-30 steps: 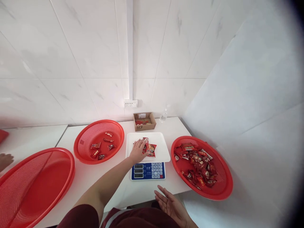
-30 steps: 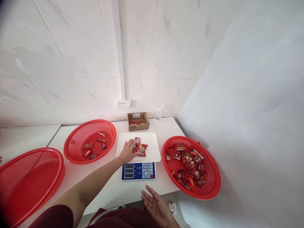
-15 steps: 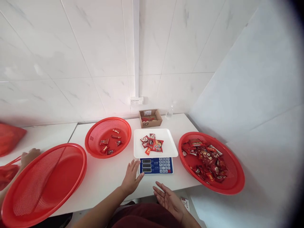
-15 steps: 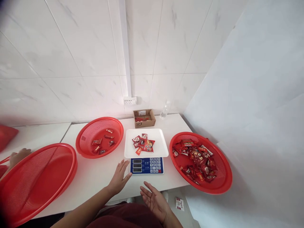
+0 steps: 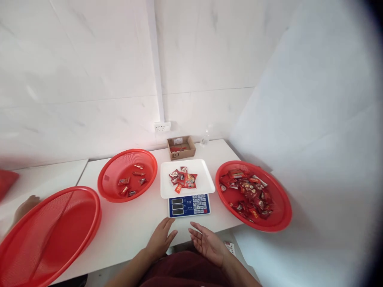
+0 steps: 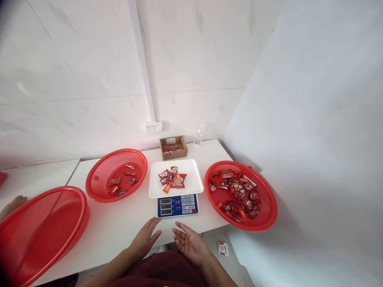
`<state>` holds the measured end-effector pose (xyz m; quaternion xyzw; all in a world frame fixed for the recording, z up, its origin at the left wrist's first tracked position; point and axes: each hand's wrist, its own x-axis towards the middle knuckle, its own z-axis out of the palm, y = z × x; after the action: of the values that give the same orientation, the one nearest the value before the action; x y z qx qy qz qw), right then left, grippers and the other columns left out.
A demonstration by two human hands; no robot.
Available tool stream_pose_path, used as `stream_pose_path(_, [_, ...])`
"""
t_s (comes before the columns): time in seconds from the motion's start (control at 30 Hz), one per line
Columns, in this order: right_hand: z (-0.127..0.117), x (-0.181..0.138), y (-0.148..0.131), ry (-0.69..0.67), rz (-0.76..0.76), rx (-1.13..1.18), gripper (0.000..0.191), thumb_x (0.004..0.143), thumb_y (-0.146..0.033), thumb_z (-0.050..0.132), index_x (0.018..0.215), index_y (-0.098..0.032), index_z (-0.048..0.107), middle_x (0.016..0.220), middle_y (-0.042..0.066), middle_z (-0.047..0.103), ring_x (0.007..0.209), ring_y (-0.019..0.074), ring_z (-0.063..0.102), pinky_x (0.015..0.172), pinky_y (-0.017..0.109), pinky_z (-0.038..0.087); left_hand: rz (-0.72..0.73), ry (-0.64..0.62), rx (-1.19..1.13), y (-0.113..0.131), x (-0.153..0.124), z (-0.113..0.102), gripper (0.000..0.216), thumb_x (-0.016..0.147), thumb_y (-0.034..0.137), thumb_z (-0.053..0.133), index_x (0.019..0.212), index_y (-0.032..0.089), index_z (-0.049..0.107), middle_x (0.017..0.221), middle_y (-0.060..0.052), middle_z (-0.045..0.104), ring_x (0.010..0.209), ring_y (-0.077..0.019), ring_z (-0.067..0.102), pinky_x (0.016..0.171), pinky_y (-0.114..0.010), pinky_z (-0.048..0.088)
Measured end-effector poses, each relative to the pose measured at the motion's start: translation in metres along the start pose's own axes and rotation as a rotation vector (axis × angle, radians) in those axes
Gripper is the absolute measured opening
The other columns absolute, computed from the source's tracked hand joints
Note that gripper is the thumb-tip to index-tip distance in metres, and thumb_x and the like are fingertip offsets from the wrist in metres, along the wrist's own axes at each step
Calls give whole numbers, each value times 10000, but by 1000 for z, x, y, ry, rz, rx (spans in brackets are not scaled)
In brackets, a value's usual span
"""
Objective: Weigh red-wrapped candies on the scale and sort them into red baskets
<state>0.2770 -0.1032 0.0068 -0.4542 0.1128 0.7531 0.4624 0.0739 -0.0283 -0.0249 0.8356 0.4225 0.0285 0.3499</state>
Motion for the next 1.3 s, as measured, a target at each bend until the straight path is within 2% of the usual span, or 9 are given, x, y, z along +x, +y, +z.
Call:
stream_pose_path(0.17, [-25,-20,-57,31,-204,-163,240,780,-304,627,985,-185,590,818,27,686,639,87,630,577,188,482,-26,-257,38,18,10,9,473,868,441,400,1283,231,487,1283,-85,557,1159,-239,523,1001,-382,391])
stream_pose_path(0.27, [-61,-23,-105,189,-449,-370,201,792,-305,577,962,-199,585,883,38,678,724,106,633,651,213,489,-64,-360,55,29,16,13,478,852,442,420,1284,249,485,1284,-78,559,1149,-254,531,987,-393,392])
stream_pose_path(0.37, [-106,-18,-148,423,-639,-751,310,775,-309,550,1064,-196,563,1039,80,652,924,176,621,792,295,486,-90,-381,49,39,23,15,468,837,449,442,1273,283,489,1282,-53,563,1151,-250,525,999,-392,373])
stream_pose_path(0.5, [-151,-3,-177,477,-617,-1296,419,681,-252,626,1088,-156,593,1183,142,602,1124,262,539,972,378,377,-119,-382,95,56,28,12,476,817,371,461,1283,276,480,1289,-55,559,1152,-250,526,994,-391,374])
stream_pose_path(0.6, [-165,10,-182,433,-557,-1463,474,608,-148,658,1079,-163,615,1272,149,546,1196,284,479,1013,378,327,-152,-386,110,70,29,10,491,806,326,451,1290,254,483,1298,-72,552,1155,-258,529,986,-391,386])
stream_pose_path(0.77, [-173,29,-196,488,-679,-1372,474,595,-24,552,1032,-191,634,1202,98,594,1102,242,539,959,351,370,-228,-387,83,80,24,14,497,800,332,448,1292,272,479,1301,-49,554,1157,-232,533,991,-361,387])
stream_pose_path(1.0, [-188,27,-237,478,-810,-1232,435,717,-143,469,1142,-175,556,1189,90,600,1109,221,533,997,372,349,-348,-361,112,86,19,24,507,800,313,452,1302,238,467,1322,-69,534,1186,-228,511,995,-363,380])
stream_pose_path(1.17, [-181,26,-239,205,-857,-1106,524,731,-251,534,1253,-215,492,1313,66,520,1201,209,465,1025,364,326,-362,-376,126,103,22,22,523,818,316,437,1324,184,443,1326,-107,522,1195,-233,501,1003,-366,369])
stream_pose_path(1.3, [-172,37,-222,51,-704,-1305,560,656,-234,651,1209,-236,562,1287,77,540,1230,258,428,1037,389,289,-369,-342,85,107,21,25,505,807,335,466,1302,235,465,1305,-74,546,1176,-230,517,998,-370,374])
